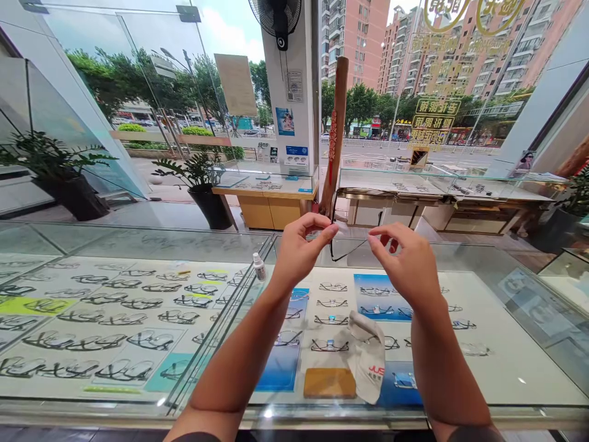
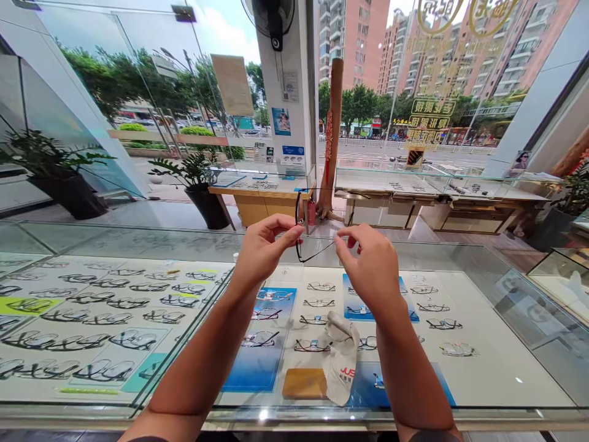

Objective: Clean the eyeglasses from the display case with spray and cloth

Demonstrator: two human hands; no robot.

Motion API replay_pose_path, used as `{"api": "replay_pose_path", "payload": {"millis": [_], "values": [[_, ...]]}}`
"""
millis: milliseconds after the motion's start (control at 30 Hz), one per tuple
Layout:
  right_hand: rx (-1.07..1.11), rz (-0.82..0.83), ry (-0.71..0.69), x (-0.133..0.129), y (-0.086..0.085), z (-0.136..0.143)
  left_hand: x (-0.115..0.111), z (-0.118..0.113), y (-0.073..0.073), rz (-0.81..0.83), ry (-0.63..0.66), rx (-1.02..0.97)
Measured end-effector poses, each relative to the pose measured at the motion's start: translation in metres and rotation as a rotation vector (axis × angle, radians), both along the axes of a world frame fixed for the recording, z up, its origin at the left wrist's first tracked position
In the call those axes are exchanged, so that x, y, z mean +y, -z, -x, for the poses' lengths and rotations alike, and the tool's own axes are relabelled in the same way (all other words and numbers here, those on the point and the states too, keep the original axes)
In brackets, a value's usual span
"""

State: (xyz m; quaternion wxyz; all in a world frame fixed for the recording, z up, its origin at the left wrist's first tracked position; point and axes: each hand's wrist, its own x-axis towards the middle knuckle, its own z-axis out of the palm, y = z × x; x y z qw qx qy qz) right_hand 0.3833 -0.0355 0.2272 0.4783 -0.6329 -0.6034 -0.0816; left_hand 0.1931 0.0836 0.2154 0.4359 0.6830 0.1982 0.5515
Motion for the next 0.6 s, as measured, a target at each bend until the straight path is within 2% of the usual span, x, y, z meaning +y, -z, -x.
{"api": "replay_pose_path", "payload": {"millis": [200, 300, 433, 600], "values": [[-0.048, 0.122, 0.061, -0.003, 0.001, -0.005, 0.002, 0.0, 0.001, -0.017, -0.013, -0.036], [-0.067, 0.075, 0.035, -0.002, 0.001, 0.002, -0.001, -0.002, 0.002, -0.016, 0.0, 0.001], [-0.038, -0.015, -0.155, 0.003, 0.002, 0.017, -0.009, -0.01, 0.003, -0.028, 0.053, 0.06], [0.116, 0.015, -0.363, 0.013, 0.008, 0.021, -0.012, -0.015, 0.003, -0.054, 0.083, 0.073]]}}
